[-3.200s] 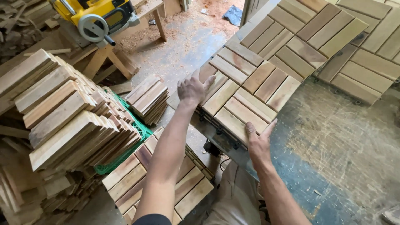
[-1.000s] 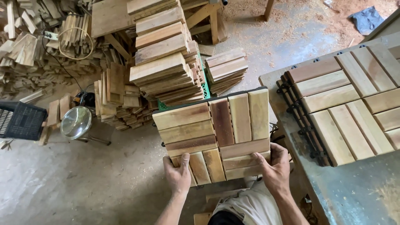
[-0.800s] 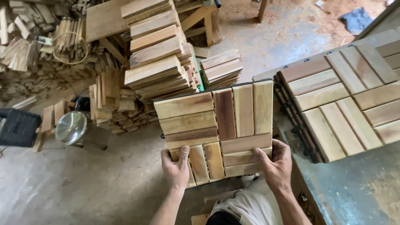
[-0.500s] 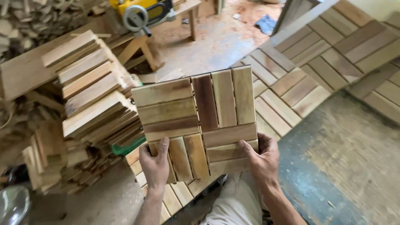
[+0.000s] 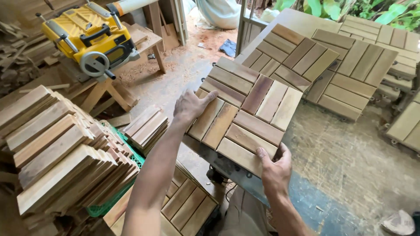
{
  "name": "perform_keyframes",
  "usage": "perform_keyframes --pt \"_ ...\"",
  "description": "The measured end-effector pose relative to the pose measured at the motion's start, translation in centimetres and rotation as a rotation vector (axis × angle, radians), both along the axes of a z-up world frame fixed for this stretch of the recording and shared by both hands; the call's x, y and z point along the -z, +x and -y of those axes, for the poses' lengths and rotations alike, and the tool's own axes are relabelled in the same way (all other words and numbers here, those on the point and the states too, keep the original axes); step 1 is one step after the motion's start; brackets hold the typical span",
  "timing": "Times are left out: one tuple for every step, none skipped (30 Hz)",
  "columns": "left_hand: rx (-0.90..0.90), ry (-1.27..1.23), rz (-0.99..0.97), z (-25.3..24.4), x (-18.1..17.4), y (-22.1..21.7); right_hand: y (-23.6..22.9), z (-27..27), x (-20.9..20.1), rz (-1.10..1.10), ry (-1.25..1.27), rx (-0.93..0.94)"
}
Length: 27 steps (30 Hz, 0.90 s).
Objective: The person arranges small rectangular wooden blocks into a square pattern on a workbench. They then use a handheld power sander to smooth the surface of the assembled wooden tile.
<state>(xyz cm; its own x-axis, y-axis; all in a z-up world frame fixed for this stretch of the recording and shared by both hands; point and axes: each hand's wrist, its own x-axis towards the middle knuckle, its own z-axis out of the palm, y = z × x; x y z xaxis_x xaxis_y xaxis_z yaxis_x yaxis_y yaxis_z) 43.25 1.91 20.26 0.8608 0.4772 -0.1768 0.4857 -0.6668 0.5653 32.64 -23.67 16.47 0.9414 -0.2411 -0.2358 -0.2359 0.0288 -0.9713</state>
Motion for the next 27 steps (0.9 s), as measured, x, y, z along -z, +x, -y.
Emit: perform_keyframes --pt "0.008 -0.002 0.0 -0.2 0.5 1.2 0.4 0.0 0.6 0.0 -0.002 0.008" --pt "0.05 0.035 -0.002 -0.4 1.1 2.5 0.8 -0.1 1.2 -0.049 -0.108 0.006" --pt "0.095 0.076 -0.005 -0.6 1.6 3.6 1.1 -0.2 1.8 -0.099 -0.21 0.006" --pt "0.105 0.078 -0.005 -0.7 1.4 4.0 2.0 -0.2 2.9 -0.1 -0.208 0.016" --pt "0.194 0.113 0.014 -0.7 1.7 3.8 2.3 0.0 4.1 -0.101 -0.216 -0.071" --pt "0.284 0.147 0.034 -0.7 2.1 3.6 2.6 0.1 5.5 -0.104 -0.222 -0.158" --pt "0.285 0.14 0.023 -0.5 3.3 3.6 2.2 0.0 4.8 -0.116 -0.226 -0.158" --pt "0.26 0.116 0.002 -0.3 4.6 3.6 1.8 -0.1 4.1 -0.163 -0.234 -0.192" --pt "0.237 0.103 -0.003 -0.4 5.3 4.2 2.1 -0.5 3.2 -0.193 -0.234 -0.222" --pt "0.239 0.107 0.001 -0.5 4.8 4.7 2.7 -0.8 2.8 -0.189 -0.231 -0.219" --pt "0.224 0.102 -0.003 -0.3 4.9 4.4 2.4 -0.8 2.6 -0.204 -0.227 -0.242" --pt "0.208 0.097 -0.008 0.0 5.0 4.1 2.2 -0.8 2.5 -0.22 -0.222 -0.265" --pt "0.222 0.092 -0.022 0.0 5.1 4.2 2.0 -0.7 2.2 -0.237 -0.223 -0.253" --pt "0.205 0.078 -0.043 0.2 5.1 4.3 1.8 -0.6 1.8 -0.236 -0.215 -0.278" --pt "0.182 0.074 -0.046 -0.1 4.5 4.9 2.3 -0.8 1.3 -0.215 -0.202 -0.308" --pt "0.191 0.078 -0.043 -0.7 5.1 5.5 2.6 -0.6 1.4 -0.213 -0.199 -0.299" --pt "0.178 0.062 -0.076 -1.3 5.8 6.1 2.7 -0.4 1.5 -0.233 -0.218 -0.344" --pt "0.164 0.046 -0.108 -1.9 6.5 6.7 2.8 -0.2 1.7 -0.254 -0.237 -0.39" --pt "0.176 0.049 -0.112 -1.9 6.5 6.8 2.8 0.0 1.6 -0.259 -0.232 -0.379" --pt "0.167 0.059 -0.108 -2.0 6.5 6.8 2.8 0.2 1.5 -0.271 -0.245 -0.415" --pt "0.161 0.07 -0.1 -2.0 6.4 7.1 3.0 0.3 1.4 -0.279 -0.256 -0.447" --pt "0.176 0.075 -0.1 -1.2 5.9 6.8 3.2 0.5 1.2 -0.281 -0.25 -0.433" --pt "0.156 0.095 -0.091 -0.4 5.5 6.1 3.2 0.7 1.1 -0.266 -0.253 -0.465" --pt "0.136 0.114 -0.081 0.3 5.1 5.5 3.2 0.9 0.9 -0.251 -0.257 -0.497" --pt "0.152 0.118 -0.081 0.9 4.6 5.1 3.1 1.3 0.9 -0.253 -0.251 -0.482" --pt "0.144 0.145 -0.079 1.4 4.1 4.7 2.9 1.7 0.8 -0.239 -0.244 -0.504" --pt "0.136 0.173 -0.074 1.8 3.4 4.5 2.9 2.1 0.7 -0.22 -0.237 -0.526"
